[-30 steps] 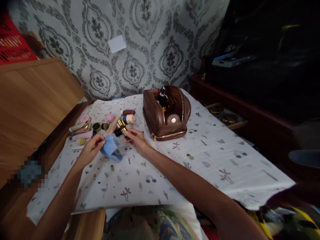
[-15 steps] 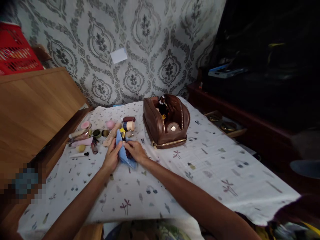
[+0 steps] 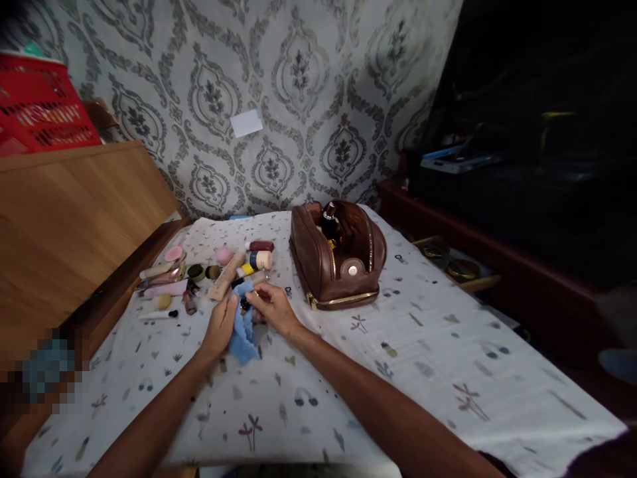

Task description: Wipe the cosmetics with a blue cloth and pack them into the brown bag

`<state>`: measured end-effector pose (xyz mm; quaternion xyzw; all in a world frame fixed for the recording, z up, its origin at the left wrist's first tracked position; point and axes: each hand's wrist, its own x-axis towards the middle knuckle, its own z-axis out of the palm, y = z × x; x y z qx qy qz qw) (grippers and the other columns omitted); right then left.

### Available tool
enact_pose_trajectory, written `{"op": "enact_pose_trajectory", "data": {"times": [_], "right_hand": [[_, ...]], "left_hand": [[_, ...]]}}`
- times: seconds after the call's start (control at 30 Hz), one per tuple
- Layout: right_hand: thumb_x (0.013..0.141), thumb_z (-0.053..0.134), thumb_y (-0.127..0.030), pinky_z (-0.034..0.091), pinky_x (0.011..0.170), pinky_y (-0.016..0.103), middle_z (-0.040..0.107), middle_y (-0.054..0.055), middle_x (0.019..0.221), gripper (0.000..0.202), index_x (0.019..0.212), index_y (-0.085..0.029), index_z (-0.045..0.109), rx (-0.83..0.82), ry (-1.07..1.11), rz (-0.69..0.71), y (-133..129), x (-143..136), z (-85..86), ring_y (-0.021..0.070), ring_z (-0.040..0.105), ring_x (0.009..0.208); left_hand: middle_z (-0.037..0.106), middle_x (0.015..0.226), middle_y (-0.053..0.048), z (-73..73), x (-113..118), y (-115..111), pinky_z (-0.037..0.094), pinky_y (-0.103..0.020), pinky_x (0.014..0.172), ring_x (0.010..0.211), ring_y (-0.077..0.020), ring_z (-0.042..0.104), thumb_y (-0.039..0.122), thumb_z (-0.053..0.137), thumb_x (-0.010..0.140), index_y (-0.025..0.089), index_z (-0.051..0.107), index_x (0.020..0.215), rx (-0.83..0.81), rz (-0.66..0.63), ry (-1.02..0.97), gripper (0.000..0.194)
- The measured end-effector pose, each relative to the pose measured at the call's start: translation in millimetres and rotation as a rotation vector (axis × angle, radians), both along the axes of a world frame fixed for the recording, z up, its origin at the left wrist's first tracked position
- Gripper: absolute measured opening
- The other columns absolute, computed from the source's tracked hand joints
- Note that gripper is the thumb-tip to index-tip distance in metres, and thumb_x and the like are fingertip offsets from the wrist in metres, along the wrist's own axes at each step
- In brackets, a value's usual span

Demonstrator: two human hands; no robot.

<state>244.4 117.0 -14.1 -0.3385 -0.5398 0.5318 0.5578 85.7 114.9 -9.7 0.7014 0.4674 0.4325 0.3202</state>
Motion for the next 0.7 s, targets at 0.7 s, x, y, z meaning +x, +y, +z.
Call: {"op": "enact_pose_trajectory", "data": {"times": [0.7], "right_hand": [[0.071,0.077,-0.054,0.043,0.048,0.026,0.058,-0.003,0.065,0.042,0.095,-0.020,0.070,-0.011,0.064,-0.158,5.0,-0.7,-7.6,0.0099,0.046,0.049]], "left_hand": [[0.069,0.115,-0.007,-6.8,-7.6,12.6,0.048,-0.034,0.098,0.107,-0.0225,0.063,0.063,0.059,0.087,0.019,0.063,0.116,-0.229,-0.071,-0.227,0.053]]}}
